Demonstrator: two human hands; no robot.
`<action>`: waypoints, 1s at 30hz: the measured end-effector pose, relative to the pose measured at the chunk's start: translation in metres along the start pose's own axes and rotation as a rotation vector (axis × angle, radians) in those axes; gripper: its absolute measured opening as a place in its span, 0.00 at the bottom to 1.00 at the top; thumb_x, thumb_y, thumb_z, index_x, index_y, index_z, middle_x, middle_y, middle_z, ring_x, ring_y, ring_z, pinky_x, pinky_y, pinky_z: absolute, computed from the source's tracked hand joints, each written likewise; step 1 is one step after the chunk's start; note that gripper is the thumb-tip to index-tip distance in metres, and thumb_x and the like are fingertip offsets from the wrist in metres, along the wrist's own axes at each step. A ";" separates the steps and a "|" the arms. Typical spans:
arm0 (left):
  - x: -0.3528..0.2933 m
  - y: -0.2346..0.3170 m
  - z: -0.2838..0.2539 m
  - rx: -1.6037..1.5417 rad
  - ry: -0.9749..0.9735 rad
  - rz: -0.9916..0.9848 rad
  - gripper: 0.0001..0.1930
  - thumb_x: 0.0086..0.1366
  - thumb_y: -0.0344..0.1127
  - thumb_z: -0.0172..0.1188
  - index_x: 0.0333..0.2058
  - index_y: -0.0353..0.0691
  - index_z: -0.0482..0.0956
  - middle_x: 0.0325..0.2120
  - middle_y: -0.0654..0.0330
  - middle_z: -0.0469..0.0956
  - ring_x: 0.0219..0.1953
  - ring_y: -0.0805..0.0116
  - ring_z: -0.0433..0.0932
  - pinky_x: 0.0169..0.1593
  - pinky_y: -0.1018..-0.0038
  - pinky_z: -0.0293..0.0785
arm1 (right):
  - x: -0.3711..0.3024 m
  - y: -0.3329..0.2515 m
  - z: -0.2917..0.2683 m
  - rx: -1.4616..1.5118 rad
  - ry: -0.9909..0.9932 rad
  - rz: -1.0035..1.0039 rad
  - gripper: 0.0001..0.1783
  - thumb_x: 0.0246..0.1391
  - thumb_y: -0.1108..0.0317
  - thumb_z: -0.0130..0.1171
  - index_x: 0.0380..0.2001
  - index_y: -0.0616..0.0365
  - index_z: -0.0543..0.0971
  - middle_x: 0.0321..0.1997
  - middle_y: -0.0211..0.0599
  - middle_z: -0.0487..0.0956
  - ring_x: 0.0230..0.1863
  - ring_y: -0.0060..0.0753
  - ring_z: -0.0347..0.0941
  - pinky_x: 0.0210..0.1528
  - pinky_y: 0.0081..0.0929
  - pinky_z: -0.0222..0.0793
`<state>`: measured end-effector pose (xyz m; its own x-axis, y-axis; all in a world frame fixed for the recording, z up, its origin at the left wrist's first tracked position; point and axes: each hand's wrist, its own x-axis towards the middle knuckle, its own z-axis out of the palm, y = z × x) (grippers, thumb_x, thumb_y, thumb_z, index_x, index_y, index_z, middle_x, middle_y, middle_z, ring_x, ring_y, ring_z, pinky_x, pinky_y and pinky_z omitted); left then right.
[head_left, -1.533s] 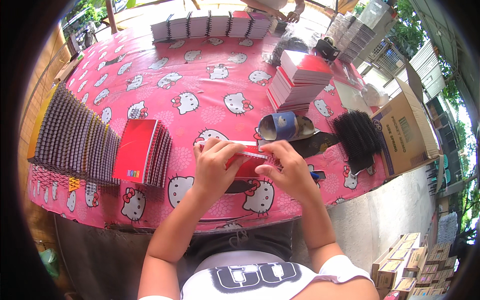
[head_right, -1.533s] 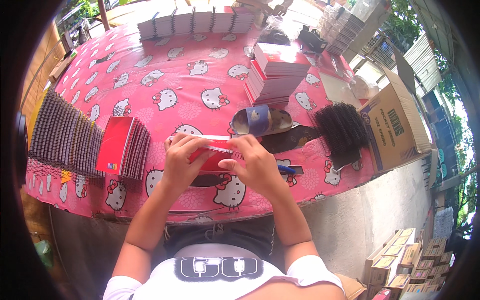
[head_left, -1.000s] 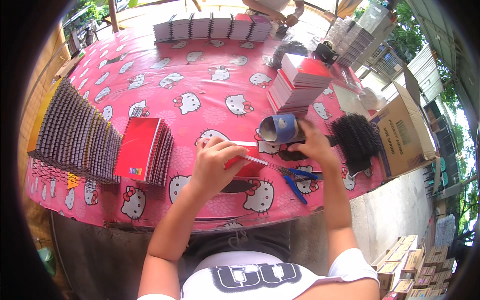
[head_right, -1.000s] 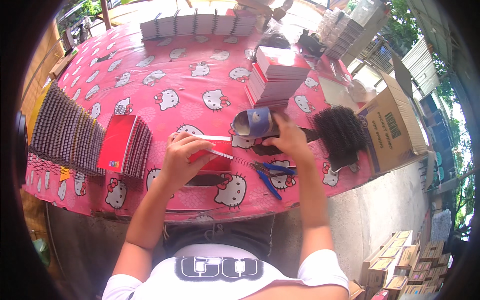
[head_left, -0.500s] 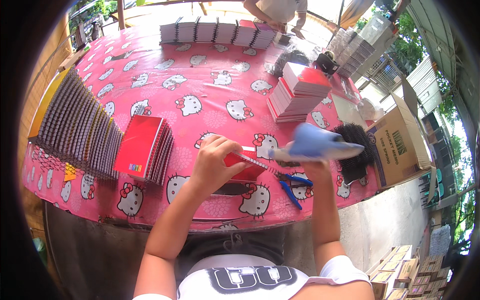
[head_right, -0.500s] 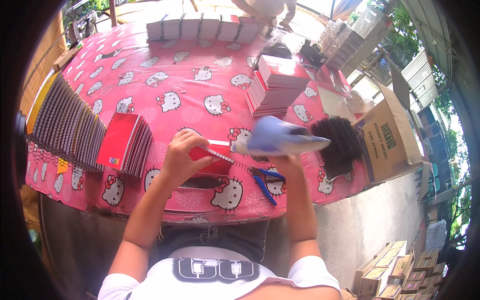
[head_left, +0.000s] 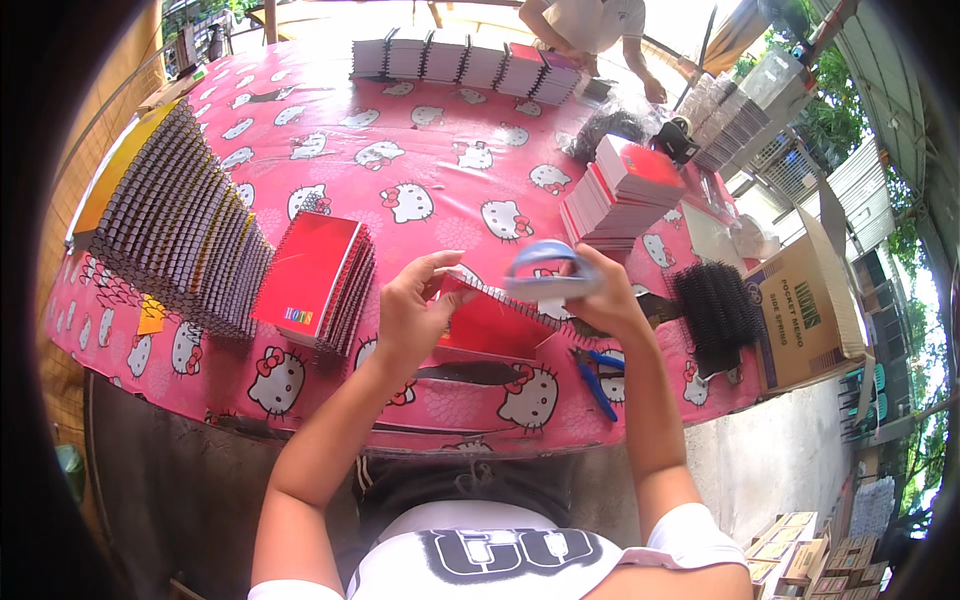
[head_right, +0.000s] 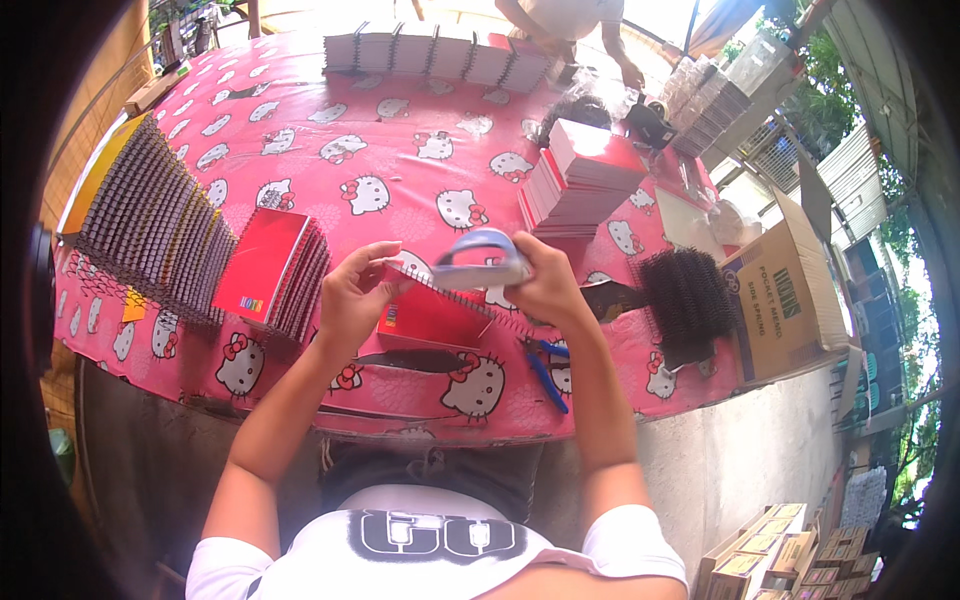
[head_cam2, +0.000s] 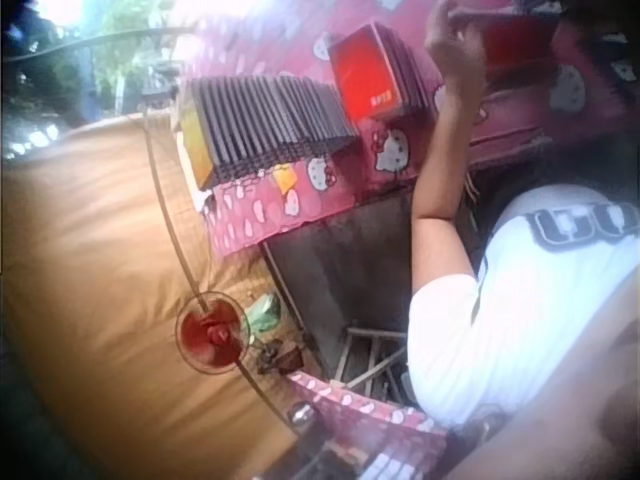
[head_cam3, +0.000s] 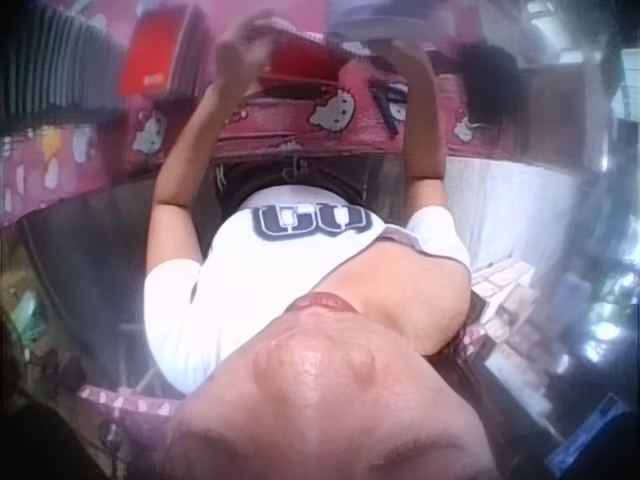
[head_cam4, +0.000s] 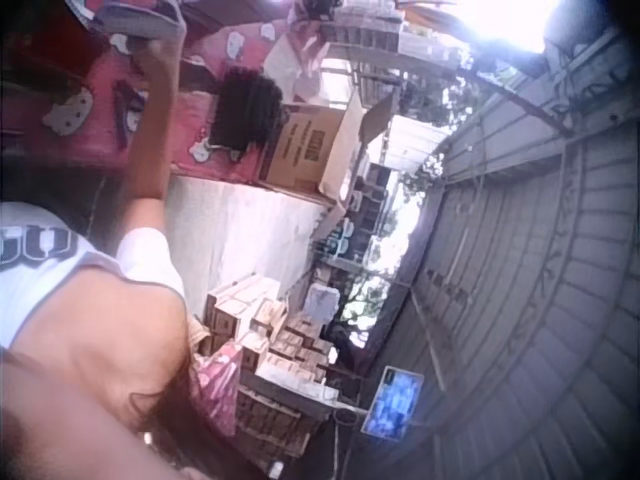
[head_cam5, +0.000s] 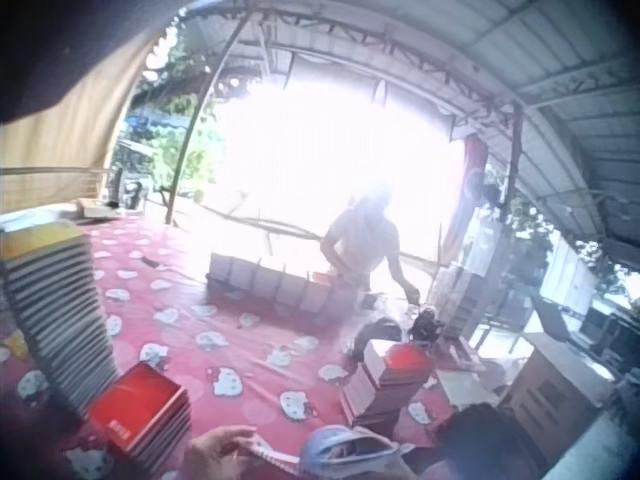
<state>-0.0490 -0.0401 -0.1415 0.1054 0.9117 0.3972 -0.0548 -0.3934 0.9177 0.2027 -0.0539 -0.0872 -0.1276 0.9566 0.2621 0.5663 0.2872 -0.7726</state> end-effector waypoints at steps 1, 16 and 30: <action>-0.002 -0.002 -0.002 -0.085 -0.008 -0.051 0.19 0.54 0.19 0.65 0.46 0.34 0.78 0.40 0.60 0.81 0.40 0.75 0.79 0.41 0.80 0.77 | 0.005 -0.001 0.003 -0.268 0.047 0.029 0.13 0.37 0.79 0.58 0.32 0.61 0.75 0.26 0.30 0.76 0.31 0.19 0.71 0.32 0.22 0.69; 0.004 0.011 -0.008 -0.419 -0.125 -0.359 0.11 0.53 0.20 0.67 0.37 0.34 0.79 0.31 0.57 0.82 0.35 0.72 0.81 0.39 0.78 0.79 | -0.052 0.057 -0.051 -0.882 0.301 0.327 0.22 0.42 0.73 0.61 0.45 0.58 0.72 0.51 0.48 0.73 0.52 0.54 0.71 0.47 0.46 0.69; -0.060 0.035 0.027 0.249 0.012 0.257 0.10 0.48 0.20 0.70 0.29 0.32 0.79 0.36 0.52 0.80 0.33 0.71 0.82 0.34 0.79 0.82 | -0.144 -0.037 0.028 -0.115 0.037 0.161 0.26 0.51 0.61 0.65 0.51 0.63 0.72 0.47 0.49 0.72 0.50 0.49 0.68 0.51 0.39 0.66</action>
<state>-0.0302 -0.1119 -0.1329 0.1074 0.7800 0.6165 0.1655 -0.6254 0.7625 0.1769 -0.2008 -0.1122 0.0005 0.9866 0.1630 0.6662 0.1213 -0.7359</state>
